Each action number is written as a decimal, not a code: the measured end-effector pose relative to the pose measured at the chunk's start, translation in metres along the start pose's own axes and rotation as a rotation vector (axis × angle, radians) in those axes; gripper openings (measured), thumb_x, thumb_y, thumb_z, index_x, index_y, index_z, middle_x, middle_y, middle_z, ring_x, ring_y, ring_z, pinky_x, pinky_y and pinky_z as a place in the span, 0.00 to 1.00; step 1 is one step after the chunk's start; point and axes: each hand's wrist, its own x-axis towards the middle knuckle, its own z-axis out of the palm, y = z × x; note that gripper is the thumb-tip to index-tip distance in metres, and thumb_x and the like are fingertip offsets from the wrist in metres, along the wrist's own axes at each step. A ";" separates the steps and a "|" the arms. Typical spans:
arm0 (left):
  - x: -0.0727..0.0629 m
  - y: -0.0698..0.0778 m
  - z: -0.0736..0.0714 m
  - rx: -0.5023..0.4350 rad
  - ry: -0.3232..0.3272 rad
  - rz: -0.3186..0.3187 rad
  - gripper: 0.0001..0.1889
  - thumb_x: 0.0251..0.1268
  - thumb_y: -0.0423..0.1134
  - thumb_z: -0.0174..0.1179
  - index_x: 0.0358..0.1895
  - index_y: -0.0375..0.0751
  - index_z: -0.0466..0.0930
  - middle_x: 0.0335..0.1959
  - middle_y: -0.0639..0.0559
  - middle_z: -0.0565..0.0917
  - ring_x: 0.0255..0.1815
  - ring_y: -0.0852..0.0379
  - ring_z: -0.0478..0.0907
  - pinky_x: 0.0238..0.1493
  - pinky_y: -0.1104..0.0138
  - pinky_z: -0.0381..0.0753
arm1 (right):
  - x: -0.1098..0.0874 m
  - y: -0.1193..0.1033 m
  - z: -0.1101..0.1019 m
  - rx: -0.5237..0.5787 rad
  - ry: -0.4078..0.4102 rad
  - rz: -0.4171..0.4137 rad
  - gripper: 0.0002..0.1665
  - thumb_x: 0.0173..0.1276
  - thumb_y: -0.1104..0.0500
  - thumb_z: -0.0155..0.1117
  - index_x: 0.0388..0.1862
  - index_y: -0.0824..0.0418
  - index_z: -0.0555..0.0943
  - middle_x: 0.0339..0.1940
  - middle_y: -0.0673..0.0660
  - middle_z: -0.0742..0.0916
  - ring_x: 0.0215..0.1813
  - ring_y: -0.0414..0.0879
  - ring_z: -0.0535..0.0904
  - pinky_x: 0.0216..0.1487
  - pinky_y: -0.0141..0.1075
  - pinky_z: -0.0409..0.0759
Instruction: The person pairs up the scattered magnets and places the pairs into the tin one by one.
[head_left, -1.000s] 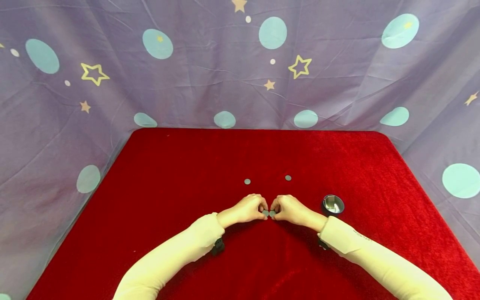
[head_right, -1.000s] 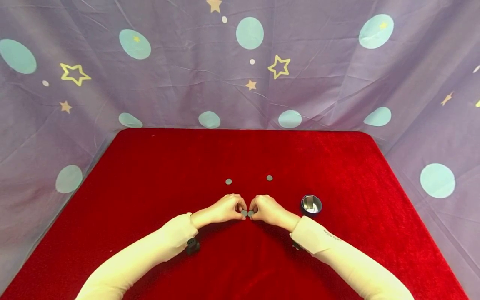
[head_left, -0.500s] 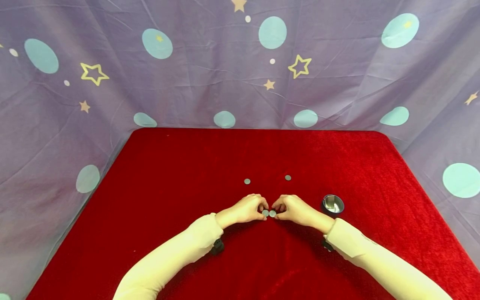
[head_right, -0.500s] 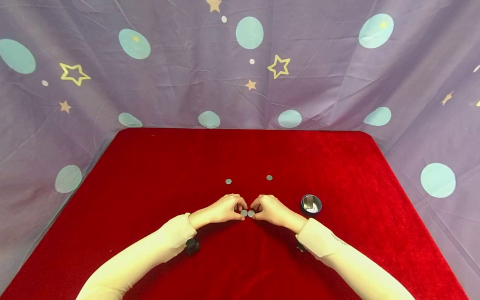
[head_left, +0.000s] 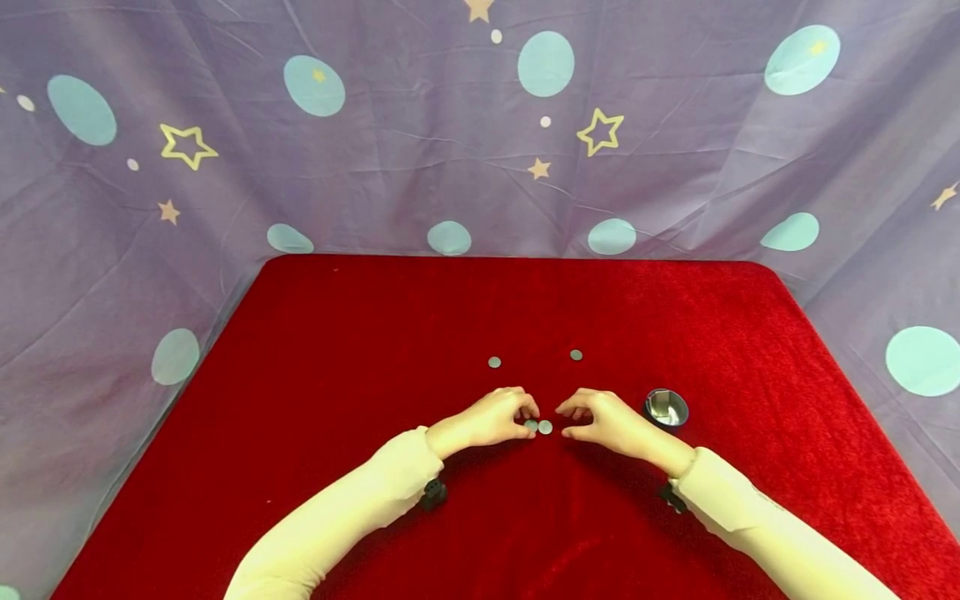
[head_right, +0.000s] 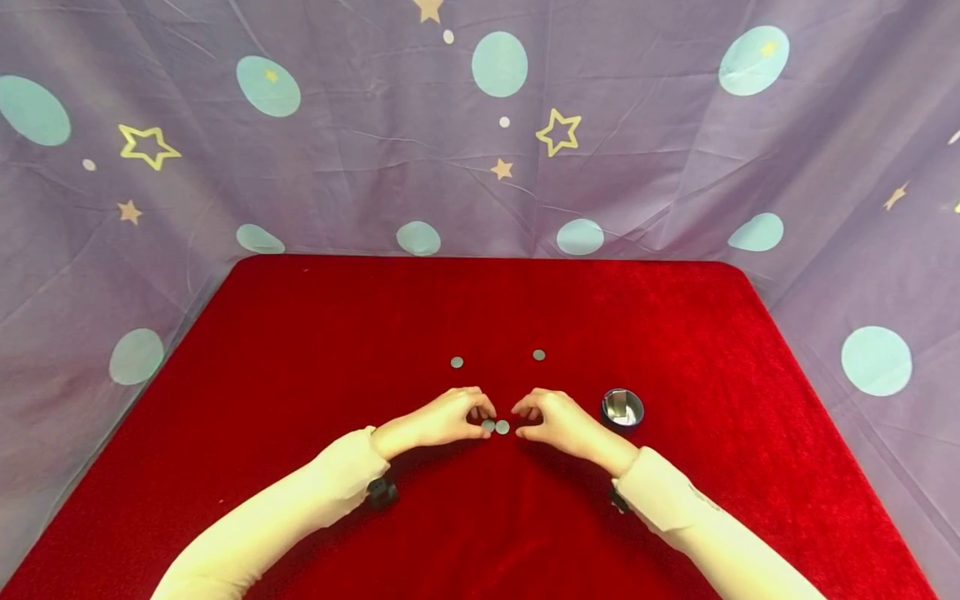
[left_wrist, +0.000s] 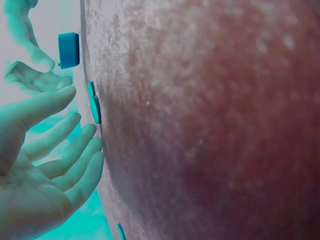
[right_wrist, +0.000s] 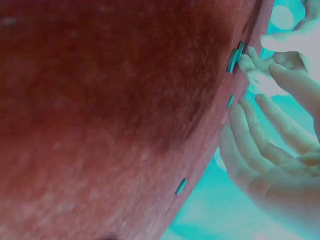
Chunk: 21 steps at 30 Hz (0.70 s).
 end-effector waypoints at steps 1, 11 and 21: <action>0.000 0.001 0.000 -0.003 0.002 0.003 0.10 0.52 0.38 0.63 0.38 0.40 0.78 0.34 0.52 0.76 0.35 0.59 0.74 0.38 0.73 0.72 | -0.002 0.000 -0.001 -0.004 0.012 -0.002 0.13 0.53 0.63 0.66 0.37 0.66 0.80 0.33 0.54 0.81 0.34 0.45 0.78 0.35 0.36 0.76; 0.002 0.006 0.006 0.019 0.010 0.020 0.12 0.52 0.38 0.63 0.41 0.39 0.78 0.35 0.53 0.76 0.36 0.60 0.72 0.39 0.73 0.70 | -0.023 0.007 -0.015 -0.019 0.110 0.061 0.15 0.53 0.62 0.66 0.40 0.66 0.79 0.36 0.56 0.82 0.36 0.48 0.78 0.38 0.40 0.76; 0.004 0.009 0.009 0.025 -0.004 -0.005 0.15 0.52 0.39 0.63 0.43 0.39 0.78 0.36 0.52 0.73 0.33 0.61 0.68 0.37 0.73 0.68 | -0.044 0.009 -0.033 -0.073 0.201 0.092 0.15 0.53 0.62 0.66 0.40 0.64 0.79 0.35 0.56 0.82 0.36 0.48 0.78 0.34 0.37 0.75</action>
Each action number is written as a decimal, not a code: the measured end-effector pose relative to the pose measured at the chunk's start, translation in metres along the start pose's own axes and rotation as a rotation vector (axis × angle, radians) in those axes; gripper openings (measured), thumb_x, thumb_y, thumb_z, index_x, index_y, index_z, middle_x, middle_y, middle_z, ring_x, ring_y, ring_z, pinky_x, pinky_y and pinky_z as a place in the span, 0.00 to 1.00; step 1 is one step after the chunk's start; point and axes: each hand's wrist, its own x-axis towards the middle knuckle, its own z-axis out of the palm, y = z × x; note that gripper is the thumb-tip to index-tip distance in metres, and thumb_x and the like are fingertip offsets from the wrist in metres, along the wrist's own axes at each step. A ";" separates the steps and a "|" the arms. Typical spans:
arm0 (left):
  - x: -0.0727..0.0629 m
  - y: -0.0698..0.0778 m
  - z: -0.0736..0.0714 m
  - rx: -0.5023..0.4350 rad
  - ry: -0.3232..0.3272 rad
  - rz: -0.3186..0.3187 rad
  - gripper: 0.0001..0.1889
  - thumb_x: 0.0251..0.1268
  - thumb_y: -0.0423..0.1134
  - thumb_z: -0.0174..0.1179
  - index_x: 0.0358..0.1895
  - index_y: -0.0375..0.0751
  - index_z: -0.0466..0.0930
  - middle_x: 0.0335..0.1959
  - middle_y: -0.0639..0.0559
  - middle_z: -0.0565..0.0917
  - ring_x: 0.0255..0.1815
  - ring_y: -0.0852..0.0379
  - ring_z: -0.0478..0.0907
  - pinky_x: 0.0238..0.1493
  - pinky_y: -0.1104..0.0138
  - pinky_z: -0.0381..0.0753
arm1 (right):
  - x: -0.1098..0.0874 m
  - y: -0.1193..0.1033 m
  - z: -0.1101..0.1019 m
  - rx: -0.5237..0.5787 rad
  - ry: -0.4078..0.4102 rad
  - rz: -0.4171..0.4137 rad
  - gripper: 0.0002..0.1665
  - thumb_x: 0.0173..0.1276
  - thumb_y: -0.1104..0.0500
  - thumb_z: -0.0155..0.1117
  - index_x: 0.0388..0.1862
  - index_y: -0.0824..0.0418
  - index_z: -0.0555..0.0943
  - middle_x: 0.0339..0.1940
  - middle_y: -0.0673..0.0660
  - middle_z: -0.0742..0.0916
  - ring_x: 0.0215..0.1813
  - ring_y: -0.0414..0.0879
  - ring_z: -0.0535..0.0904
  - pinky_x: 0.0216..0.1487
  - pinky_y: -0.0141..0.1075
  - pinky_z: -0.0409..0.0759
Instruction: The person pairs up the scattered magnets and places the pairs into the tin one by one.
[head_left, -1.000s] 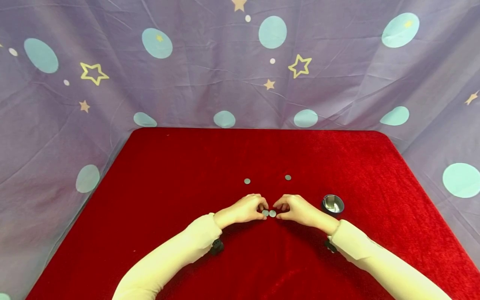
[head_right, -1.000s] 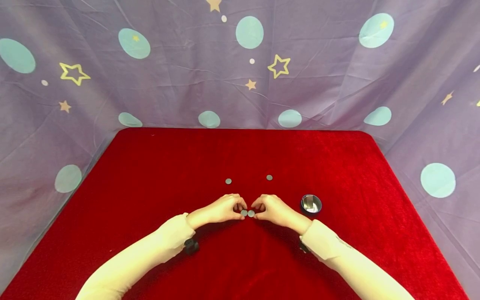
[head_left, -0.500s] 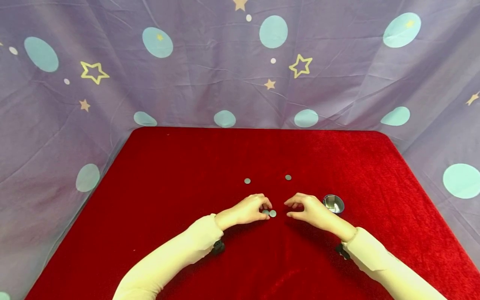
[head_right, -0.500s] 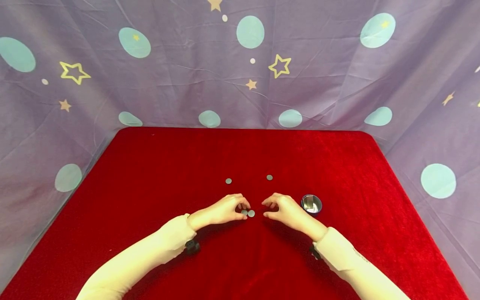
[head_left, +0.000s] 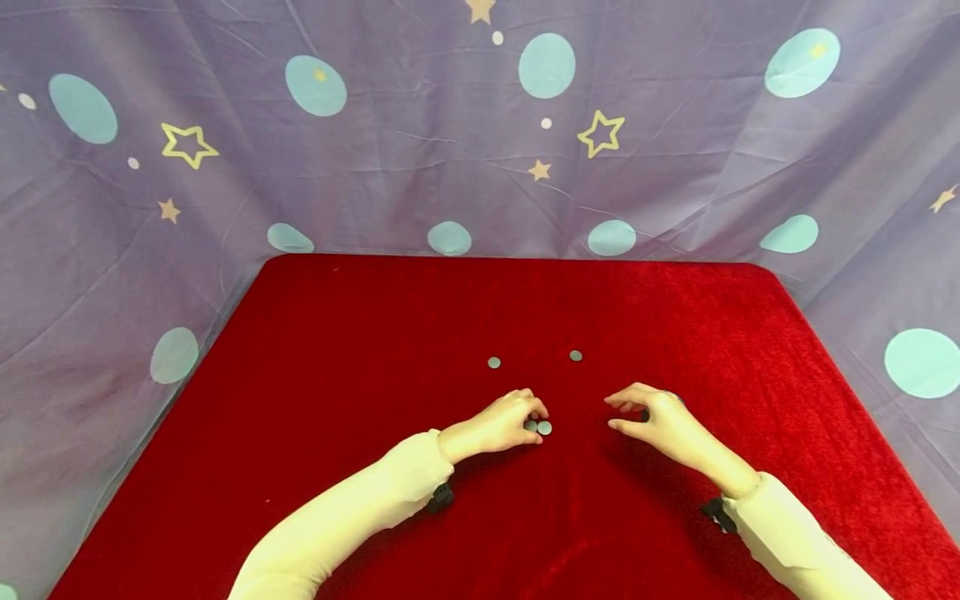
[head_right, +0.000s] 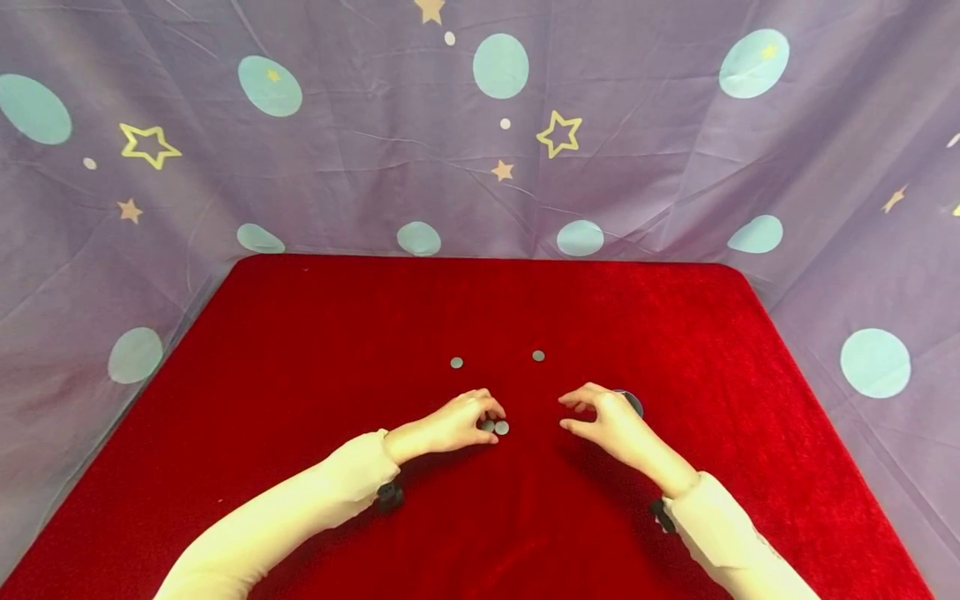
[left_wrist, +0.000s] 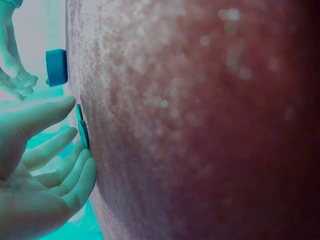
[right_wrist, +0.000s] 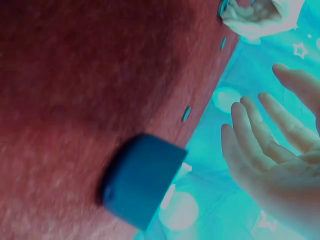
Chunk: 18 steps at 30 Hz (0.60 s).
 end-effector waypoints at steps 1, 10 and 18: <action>0.000 0.000 0.000 0.002 -0.003 -0.005 0.15 0.52 0.40 0.63 0.43 0.39 0.78 0.36 0.52 0.73 0.33 0.61 0.68 0.36 0.73 0.68 | -0.002 0.001 -0.002 0.002 0.002 0.011 0.15 0.53 0.61 0.66 0.41 0.64 0.79 0.36 0.56 0.82 0.36 0.48 0.78 0.34 0.37 0.75; 0.006 -0.002 0.003 0.031 0.002 0.002 0.14 0.49 0.40 0.65 0.39 0.39 0.78 0.34 0.52 0.72 0.33 0.60 0.69 0.36 0.73 0.68 | -0.015 0.012 -0.013 -0.001 0.093 -0.002 0.14 0.52 0.64 0.67 0.39 0.64 0.80 0.36 0.56 0.82 0.36 0.49 0.80 0.33 0.39 0.78; 0.009 -0.003 0.003 0.036 0.005 0.019 0.13 0.47 0.40 0.67 0.36 0.40 0.78 0.32 0.53 0.73 0.33 0.61 0.70 0.36 0.74 0.69 | -0.026 0.015 -0.025 -0.063 0.115 0.047 0.15 0.52 0.60 0.67 0.41 0.62 0.80 0.35 0.52 0.82 0.34 0.43 0.77 0.32 0.35 0.76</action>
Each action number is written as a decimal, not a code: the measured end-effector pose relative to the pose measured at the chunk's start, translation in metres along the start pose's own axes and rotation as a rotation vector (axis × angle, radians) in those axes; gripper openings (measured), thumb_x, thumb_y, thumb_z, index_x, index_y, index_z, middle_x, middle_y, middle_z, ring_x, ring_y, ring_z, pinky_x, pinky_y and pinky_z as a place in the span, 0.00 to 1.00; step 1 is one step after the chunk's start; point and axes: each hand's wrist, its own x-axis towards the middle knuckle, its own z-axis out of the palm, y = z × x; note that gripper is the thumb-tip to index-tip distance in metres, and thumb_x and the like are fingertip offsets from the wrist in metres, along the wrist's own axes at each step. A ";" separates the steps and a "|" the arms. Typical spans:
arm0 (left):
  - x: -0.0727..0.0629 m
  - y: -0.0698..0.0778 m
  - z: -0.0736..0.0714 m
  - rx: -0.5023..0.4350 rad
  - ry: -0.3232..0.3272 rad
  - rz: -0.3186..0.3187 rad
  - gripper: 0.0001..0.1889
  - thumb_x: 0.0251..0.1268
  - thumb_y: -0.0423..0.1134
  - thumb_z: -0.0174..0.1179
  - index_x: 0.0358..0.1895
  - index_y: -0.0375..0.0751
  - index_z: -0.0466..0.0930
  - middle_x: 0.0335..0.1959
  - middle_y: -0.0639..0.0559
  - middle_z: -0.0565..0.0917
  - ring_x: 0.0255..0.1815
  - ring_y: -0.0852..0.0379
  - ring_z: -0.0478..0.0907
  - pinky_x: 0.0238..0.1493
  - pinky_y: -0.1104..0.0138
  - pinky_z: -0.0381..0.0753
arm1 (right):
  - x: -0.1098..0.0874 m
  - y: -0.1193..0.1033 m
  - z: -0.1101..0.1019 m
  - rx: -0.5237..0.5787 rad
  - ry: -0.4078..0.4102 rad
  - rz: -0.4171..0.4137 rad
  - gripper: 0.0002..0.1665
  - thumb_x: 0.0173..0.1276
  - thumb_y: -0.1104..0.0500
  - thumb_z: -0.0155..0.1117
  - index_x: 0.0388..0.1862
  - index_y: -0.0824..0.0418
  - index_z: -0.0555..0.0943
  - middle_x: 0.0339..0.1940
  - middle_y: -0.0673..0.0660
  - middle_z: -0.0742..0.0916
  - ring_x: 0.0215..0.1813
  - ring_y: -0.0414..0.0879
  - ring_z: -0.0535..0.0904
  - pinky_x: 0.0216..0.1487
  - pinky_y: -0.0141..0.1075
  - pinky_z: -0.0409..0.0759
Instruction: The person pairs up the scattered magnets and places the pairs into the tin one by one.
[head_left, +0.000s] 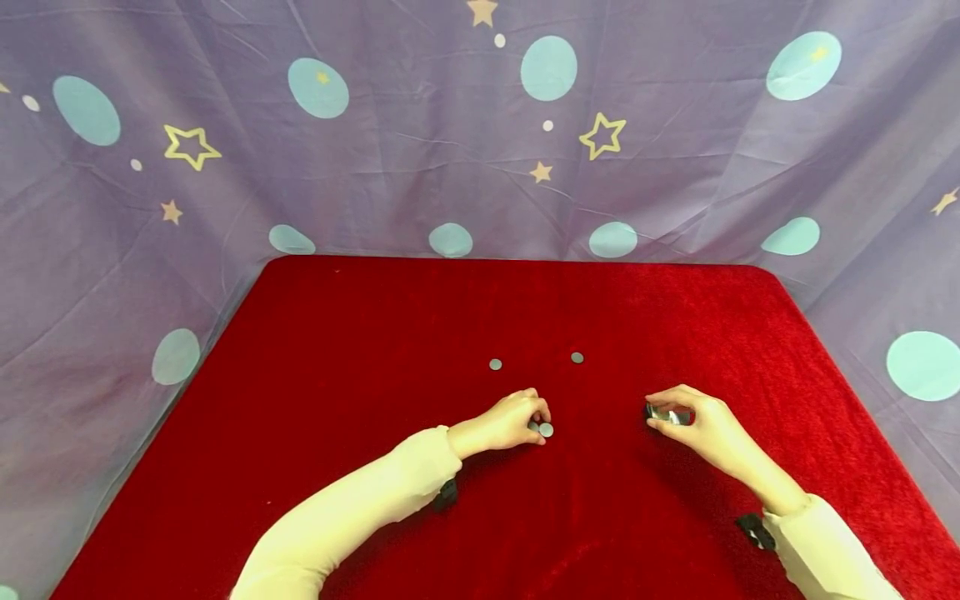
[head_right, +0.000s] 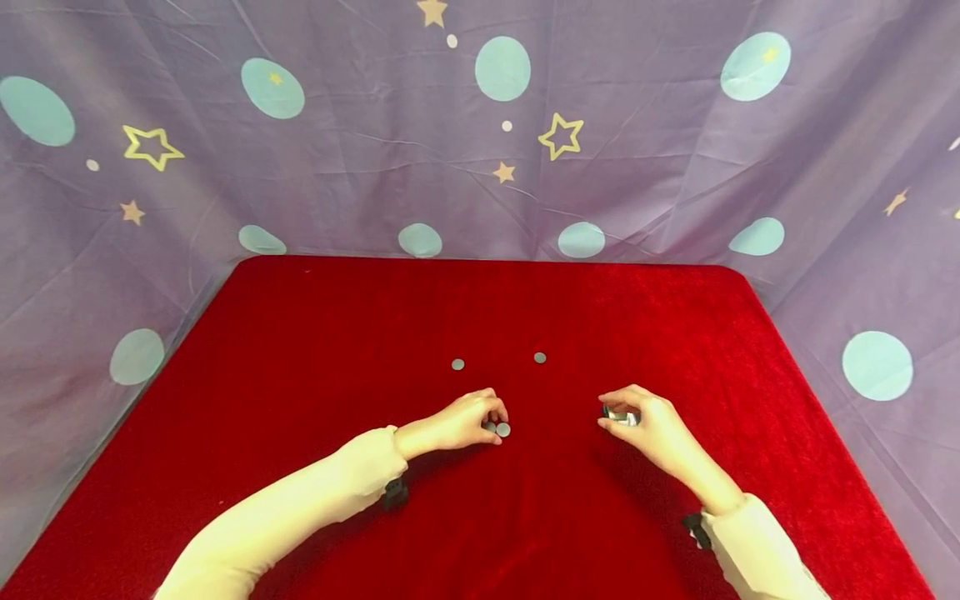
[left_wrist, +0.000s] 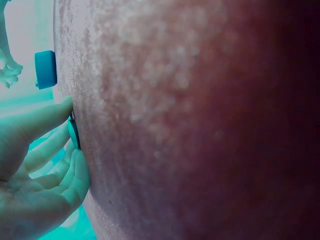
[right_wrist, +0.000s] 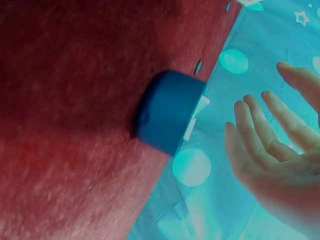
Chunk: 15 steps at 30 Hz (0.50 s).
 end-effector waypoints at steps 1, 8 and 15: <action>0.000 0.000 0.000 0.002 0.001 0.007 0.13 0.47 0.40 0.67 0.35 0.40 0.78 0.32 0.52 0.73 0.33 0.60 0.70 0.36 0.74 0.69 | -0.001 0.000 -0.002 0.000 -0.003 0.009 0.15 0.53 0.60 0.66 0.41 0.62 0.80 0.35 0.52 0.82 0.35 0.43 0.77 0.32 0.35 0.75; 0.002 -0.002 0.000 0.008 -0.001 0.054 0.11 0.46 0.38 0.67 0.33 0.40 0.77 0.30 0.51 0.73 0.32 0.59 0.71 0.35 0.73 0.69 | -0.007 0.007 -0.009 0.015 0.001 0.046 0.15 0.55 0.60 0.65 0.42 0.62 0.79 0.39 0.53 0.82 0.38 0.43 0.78 0.37 0.36 0.77; 0.004 -0.003 -0.002 0.041 -0.029 0.082 0.10 0.48 0.39 0.66 0.32 0.40 0.78 0.28 0.53 0.74 0.30 0.61 0.71 0.33 0.75 0.69 | -0.009 0.016 -0.013 -0.010 0.032 0.076 0.16 0.53 0.58 0.67 0.42 0.61 0.80 0.38 0.53 0.82 0.39 0.41 0.77 0.39 0.29 0.74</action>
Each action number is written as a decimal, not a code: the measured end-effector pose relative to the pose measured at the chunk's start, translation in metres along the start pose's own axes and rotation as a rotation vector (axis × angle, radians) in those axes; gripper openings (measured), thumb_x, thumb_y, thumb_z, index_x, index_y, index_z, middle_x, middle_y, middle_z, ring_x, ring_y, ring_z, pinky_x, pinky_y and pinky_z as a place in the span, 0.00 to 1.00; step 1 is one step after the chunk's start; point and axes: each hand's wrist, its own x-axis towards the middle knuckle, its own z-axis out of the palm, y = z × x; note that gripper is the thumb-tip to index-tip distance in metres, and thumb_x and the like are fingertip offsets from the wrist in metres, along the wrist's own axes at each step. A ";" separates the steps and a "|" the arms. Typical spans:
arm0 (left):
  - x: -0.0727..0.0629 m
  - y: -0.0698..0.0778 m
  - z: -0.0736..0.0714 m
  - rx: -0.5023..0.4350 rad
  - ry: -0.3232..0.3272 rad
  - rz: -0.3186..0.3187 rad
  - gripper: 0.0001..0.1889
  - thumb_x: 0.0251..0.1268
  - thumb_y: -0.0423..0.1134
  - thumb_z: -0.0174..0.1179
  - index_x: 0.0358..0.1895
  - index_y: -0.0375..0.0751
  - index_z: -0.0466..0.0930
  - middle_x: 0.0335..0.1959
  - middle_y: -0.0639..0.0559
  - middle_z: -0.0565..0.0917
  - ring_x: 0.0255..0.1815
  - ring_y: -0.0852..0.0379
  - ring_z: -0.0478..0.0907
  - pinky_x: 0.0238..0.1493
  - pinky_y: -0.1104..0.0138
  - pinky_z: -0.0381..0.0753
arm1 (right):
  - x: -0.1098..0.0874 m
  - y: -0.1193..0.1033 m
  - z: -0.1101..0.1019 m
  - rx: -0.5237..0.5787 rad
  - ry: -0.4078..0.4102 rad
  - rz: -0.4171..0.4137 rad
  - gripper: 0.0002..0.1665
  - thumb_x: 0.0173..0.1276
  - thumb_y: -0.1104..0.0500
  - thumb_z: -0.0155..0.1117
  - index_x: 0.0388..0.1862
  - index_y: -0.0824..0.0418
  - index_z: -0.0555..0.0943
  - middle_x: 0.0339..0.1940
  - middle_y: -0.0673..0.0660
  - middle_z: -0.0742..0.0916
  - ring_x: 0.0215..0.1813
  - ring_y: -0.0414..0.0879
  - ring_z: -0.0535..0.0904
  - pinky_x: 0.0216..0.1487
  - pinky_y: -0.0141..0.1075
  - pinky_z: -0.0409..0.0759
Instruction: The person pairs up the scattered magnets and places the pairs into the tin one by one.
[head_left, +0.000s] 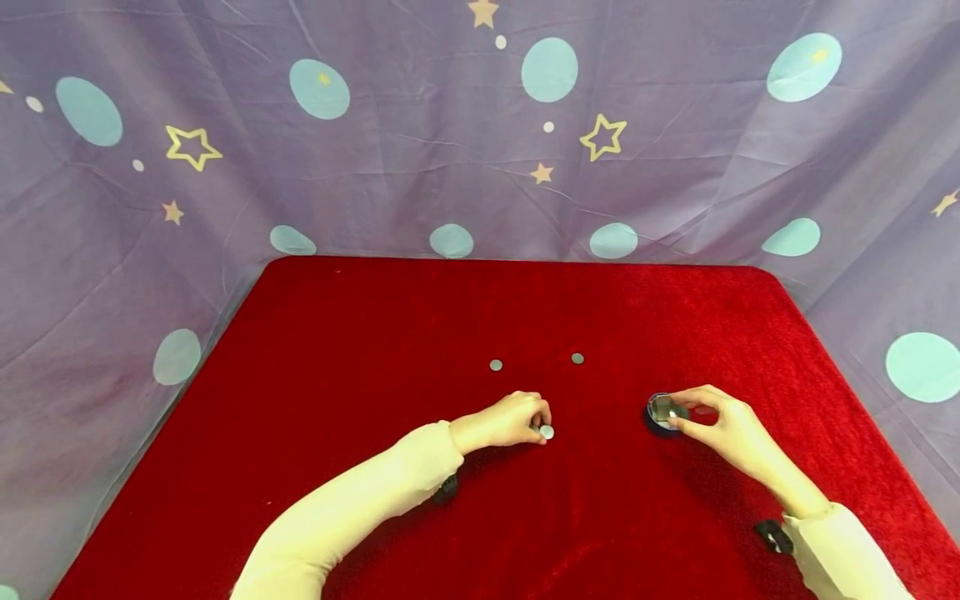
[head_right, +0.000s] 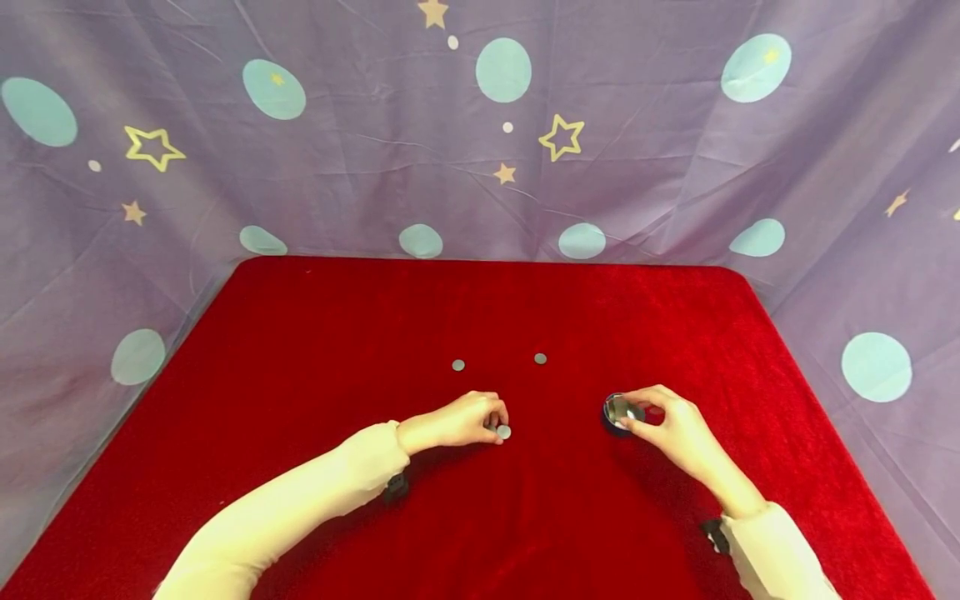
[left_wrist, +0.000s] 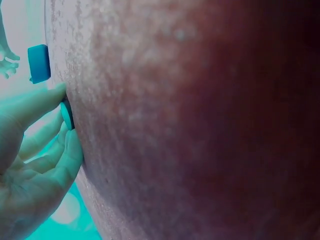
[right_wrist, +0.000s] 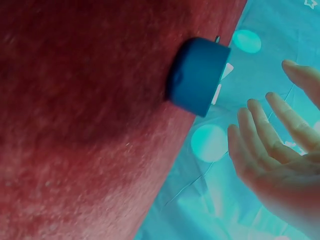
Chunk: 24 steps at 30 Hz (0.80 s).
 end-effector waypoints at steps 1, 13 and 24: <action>0.000 0.000 0.000 0.004 -0.004 0.001 0.10 0.48 0.39 0.66 0.32 0.40 0.78 0.28 0.53 0.75 0.30 0.61 0.71 0.33 0.75 0.69 | 0.000 0.002 0.000 -0.006 0.001 0.013 0.17 0.53 0.57 0.67 0.42 0.61 0.80 0.38 0.53 0.82 0.39 0.42 0.77 0.39 0.29 0.74; 0.005 -0.001 0.000 0.060 -0.011 0.031 0.08 0.45 0.37 0.66 0.30 0.40 0.80 0.24 0.56 0.76 0.26 0.65 0.71 0.30 0.78 0.68 | -0.001 0.017 -0.001 -0.019 0.026 0.048 0.22 0.49 0.59 0.70 0.44 0.65 0.78 0.37 0.57 0.83 0.38 0.47 0.78 0.38 0.25 0.73; 0.005 -0.001 -0.003 -0.004 -0.042 0.041 0.06 0.44 0.35 0.66 0.29 0.39 0.81 0.21 0.56 0.77 0.22 0.67 0.70 0.27 0.79 0.68 | -0.001 0.029 0.003 0.102 -0.055 0.084 0.28 0.49 0.61 0.69 0.49 0.72 0.74 0.44 0.65 0.80 0.39 0.36 0.76 0.38 0.31 0.76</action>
